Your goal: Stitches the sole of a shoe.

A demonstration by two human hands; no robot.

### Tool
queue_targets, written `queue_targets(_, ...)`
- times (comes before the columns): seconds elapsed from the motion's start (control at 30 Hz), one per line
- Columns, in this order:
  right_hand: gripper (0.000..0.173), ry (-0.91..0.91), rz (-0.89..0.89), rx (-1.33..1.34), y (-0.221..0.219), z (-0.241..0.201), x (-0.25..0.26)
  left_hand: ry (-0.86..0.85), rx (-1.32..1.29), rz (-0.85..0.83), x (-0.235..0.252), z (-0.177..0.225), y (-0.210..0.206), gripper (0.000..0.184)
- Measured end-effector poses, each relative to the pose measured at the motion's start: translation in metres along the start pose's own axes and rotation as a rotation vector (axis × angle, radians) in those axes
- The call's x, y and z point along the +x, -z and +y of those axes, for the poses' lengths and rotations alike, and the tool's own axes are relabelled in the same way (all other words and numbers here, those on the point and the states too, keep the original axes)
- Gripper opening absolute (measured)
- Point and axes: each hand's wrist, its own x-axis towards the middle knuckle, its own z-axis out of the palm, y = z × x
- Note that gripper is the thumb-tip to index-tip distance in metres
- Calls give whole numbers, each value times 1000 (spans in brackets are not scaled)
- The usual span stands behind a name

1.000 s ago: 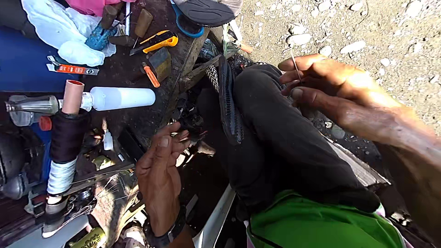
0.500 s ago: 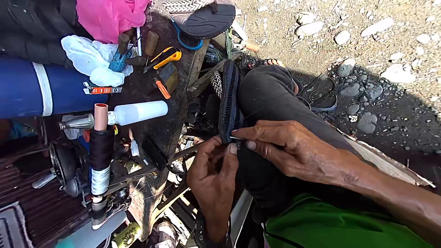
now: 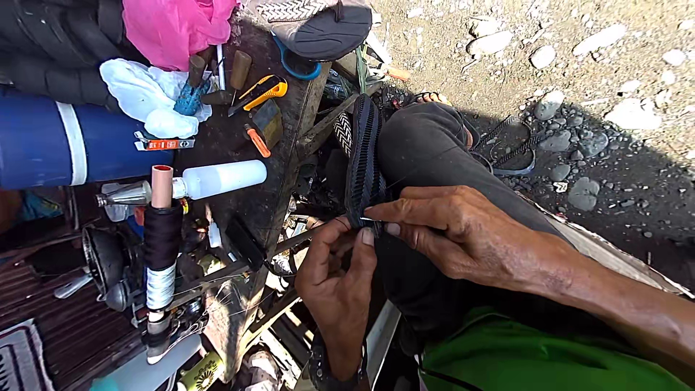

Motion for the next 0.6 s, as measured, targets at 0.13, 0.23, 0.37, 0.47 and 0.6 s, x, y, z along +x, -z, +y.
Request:
queue_targets(0.13, 33, -4, -13, -27, 5, -2, 1, -20, 6, 5, 0, 0, -3, 19)
queue_targets(0.23, 34, -8, -26, -91, 11, -7, 3, -37, 14, 5, 1, -1, -5, 19)
queue_targets(0.37, 36, 17, -55, -272, 24, -17, 5, -70, 56, 21, 1, -2, -11, 20)
queue_targets(0.47, 36, 42, -105, -453, 36, -28, 10, -100, 90, 51, -1, -5, -18, 20)
queue_targets(0.6, 35, 79, -180, -616, 48, -42, 19, -144, 69, 100, -1, -8, -29, 18)
